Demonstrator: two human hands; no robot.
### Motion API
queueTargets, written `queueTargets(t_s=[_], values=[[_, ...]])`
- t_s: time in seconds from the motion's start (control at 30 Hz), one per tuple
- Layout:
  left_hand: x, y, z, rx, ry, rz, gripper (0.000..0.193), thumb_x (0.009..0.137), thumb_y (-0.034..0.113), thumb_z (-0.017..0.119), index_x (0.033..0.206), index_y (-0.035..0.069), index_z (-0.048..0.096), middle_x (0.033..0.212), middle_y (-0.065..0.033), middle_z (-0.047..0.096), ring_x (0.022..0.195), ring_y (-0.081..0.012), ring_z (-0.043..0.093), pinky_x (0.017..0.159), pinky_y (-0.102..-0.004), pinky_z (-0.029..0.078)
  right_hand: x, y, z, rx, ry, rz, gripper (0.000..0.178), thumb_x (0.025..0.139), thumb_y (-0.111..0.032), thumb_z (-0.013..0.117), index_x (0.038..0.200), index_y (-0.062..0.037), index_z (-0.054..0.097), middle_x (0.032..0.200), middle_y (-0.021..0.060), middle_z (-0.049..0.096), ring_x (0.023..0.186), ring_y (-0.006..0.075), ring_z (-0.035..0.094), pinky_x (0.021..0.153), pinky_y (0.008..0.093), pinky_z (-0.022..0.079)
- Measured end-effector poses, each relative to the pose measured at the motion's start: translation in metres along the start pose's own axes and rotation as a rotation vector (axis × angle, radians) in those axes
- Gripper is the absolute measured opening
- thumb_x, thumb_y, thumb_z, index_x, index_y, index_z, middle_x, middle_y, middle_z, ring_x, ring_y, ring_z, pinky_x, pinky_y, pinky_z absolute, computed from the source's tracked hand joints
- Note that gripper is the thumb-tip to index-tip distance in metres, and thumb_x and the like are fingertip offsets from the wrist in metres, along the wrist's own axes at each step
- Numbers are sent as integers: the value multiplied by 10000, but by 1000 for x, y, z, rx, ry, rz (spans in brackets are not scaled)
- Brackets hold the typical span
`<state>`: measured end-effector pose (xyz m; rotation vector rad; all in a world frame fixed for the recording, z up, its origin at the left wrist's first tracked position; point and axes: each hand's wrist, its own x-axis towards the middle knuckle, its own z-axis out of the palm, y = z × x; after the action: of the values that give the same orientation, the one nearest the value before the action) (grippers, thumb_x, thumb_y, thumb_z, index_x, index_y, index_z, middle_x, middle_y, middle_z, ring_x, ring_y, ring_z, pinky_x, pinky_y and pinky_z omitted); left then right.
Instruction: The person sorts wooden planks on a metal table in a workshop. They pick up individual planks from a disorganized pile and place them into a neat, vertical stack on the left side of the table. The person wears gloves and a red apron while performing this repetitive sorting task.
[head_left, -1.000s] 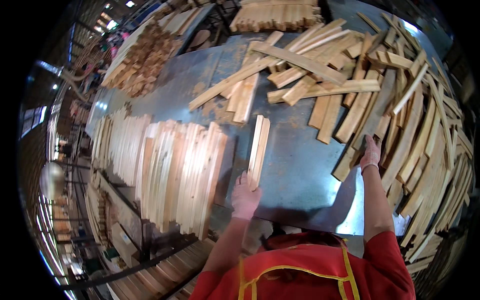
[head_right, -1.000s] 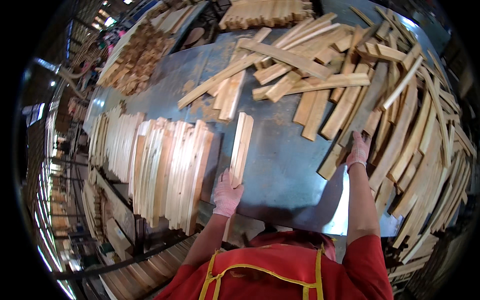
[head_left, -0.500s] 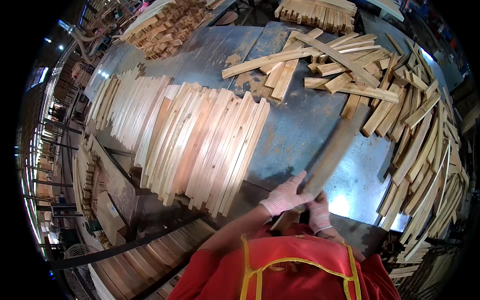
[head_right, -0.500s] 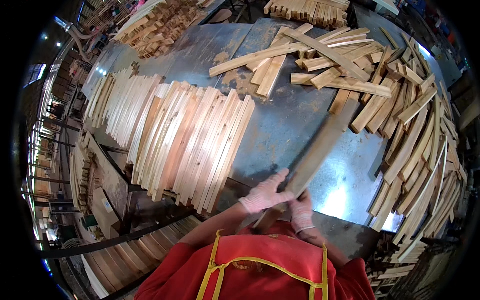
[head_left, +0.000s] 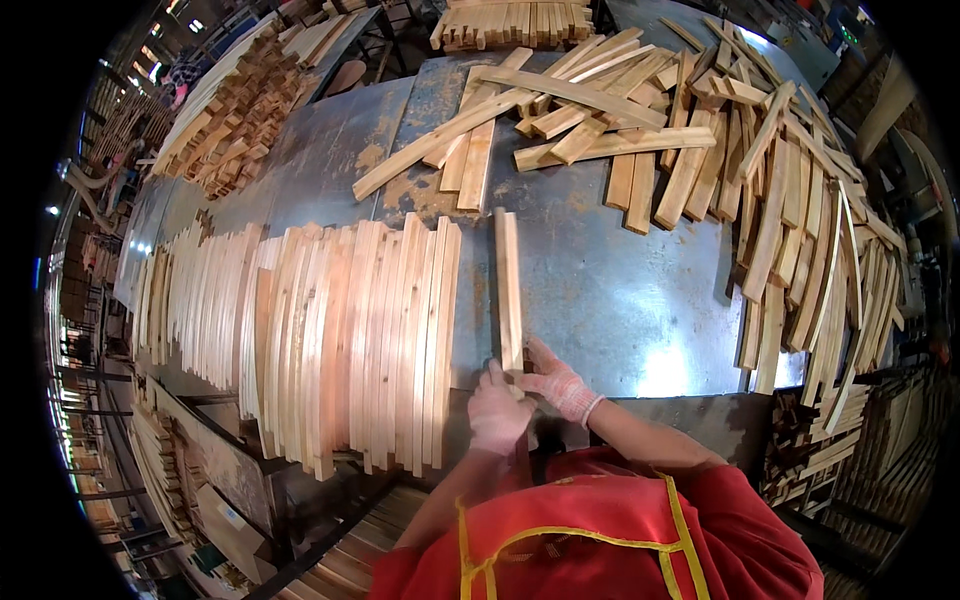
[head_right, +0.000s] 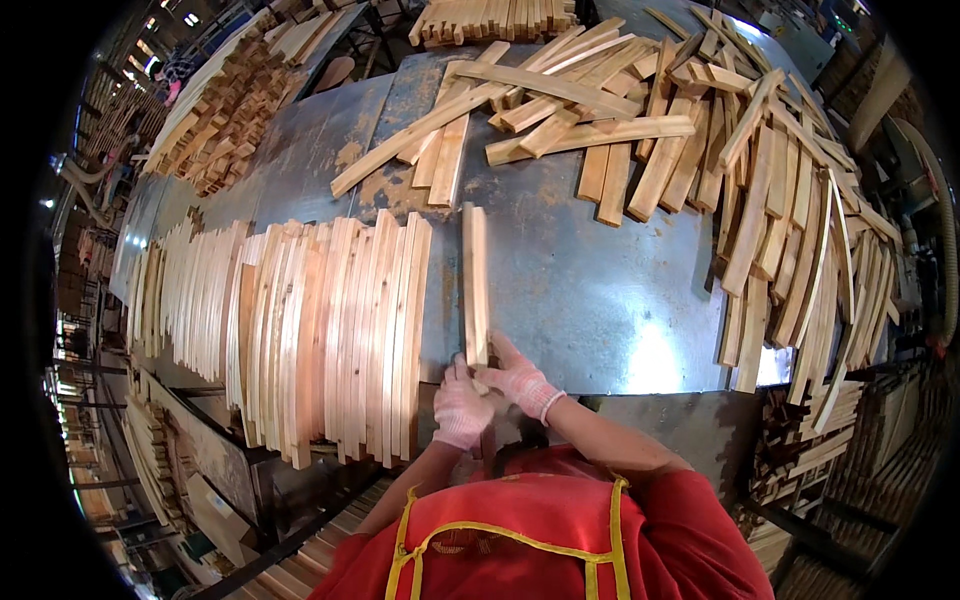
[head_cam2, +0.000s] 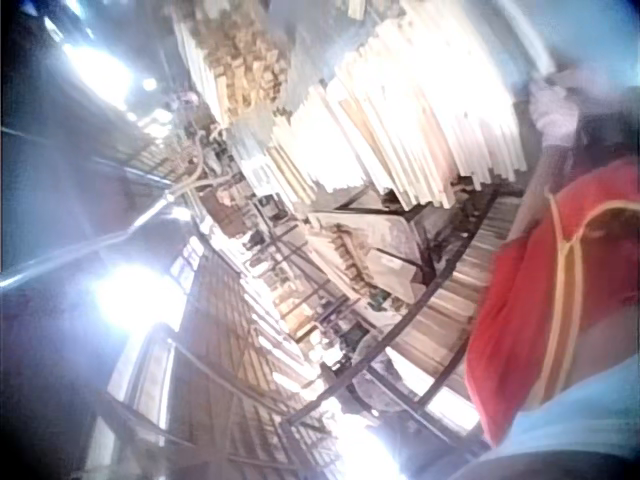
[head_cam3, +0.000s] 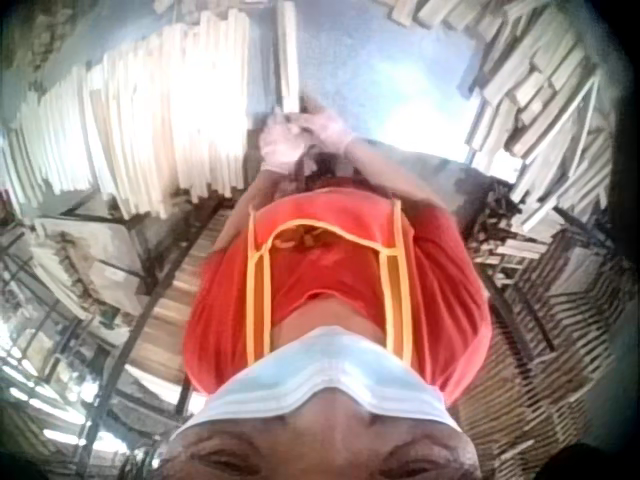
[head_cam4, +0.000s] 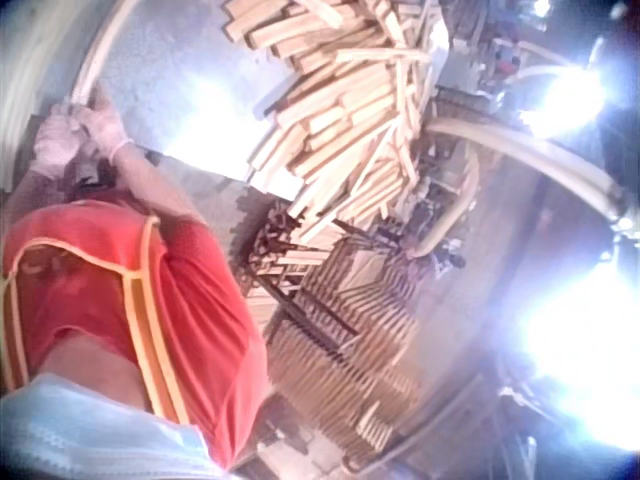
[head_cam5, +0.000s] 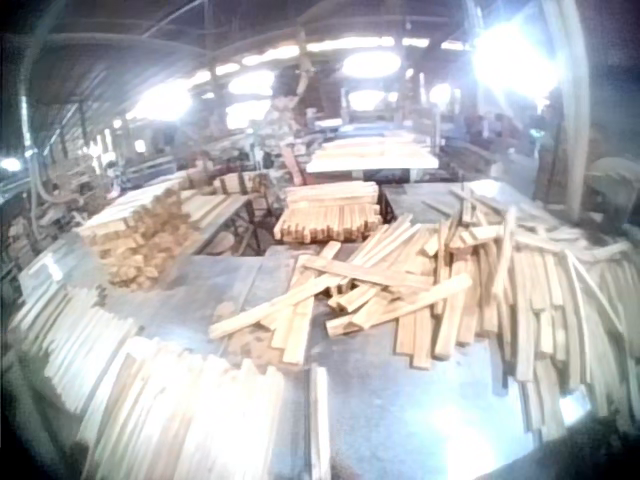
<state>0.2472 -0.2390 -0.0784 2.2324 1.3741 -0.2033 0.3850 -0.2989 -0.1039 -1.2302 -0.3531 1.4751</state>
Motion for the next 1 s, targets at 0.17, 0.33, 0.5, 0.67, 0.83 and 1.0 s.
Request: queueTargets(t_s=[0.17, 0.33, 0.5, 0.67, 0.83, 1.0], values=[[24, -6, 1, -202, 212, -10, 519, 795, 257, 787, 1261, 54, 681, 1091, -232, 732, 1032, -434, 712, 922, -516, 571, -4, -7, -89, 30, 110, -58, 840, 966, -58, 716, 1674, -5, 267, 1612, 227, 490, 1481, 288, 488, 1214, 378, 398], [-4, -64, -15, 462, 374, 88, 871, 860, 358, 752, 1592, 47, 399, 1585, -218, 440, 1478, -459, 383, 1237, -577, 305, -66, -74, -246, -414, 769, -371, 692, 939, -122, 742, 1564, 25, 483, 1519, 210, 603, 1408, 297, 578, 1182, 383, 441], [3, -67, -16, 475, 285, 29, 858, 901, 374, 735, 1614, 61, 375, 1601, -185, 435, 1499, -438, 369, 1237, -573, 302, -121, -147, -463, -1026, 1538, -364, 402, 936, -265, 740, 1270, -52, 672, 1028, 108, 695, 938, 213, 664, 804, 378, 547], [35, -43, -29, 457, 272, 61, 879, 871, 361, 767, 1609, 97, 367, 1610, -159, 408, 1507, -412, 354, 1242, -546, 309, -161, -184, -604, 47, 1203, -294, 344, 899, -200, 781, 1190, -44, 687, 994, 72, 723, 767, 201, 683, 614, 376, 548], [0, -58, -23, 467, 279, -84, 873, 863, 360, 772, 1597, 101, 377, 1590, -152, 402, 1487, -415, 359, 1218, -558, 330, -122, -219, -411, 337, 725, -455, 92, 984, -206, 746, 952, -163, 671, 740, -28, 641, 620, 98, 592, 538, 271, 455], [1, -58, -29, 357, 249, -61, 848, 884, 371, 737, 1603, 94, 385, 1613, -164, 402, 1493, -426, 371, 1227, -553, 329, -112, -94, -242, 110, 521, -322, 201, 881, -92, 732, 1055, -94, 630, 868, -31, 596, 736, 109, 561, 669, 277, 481]])
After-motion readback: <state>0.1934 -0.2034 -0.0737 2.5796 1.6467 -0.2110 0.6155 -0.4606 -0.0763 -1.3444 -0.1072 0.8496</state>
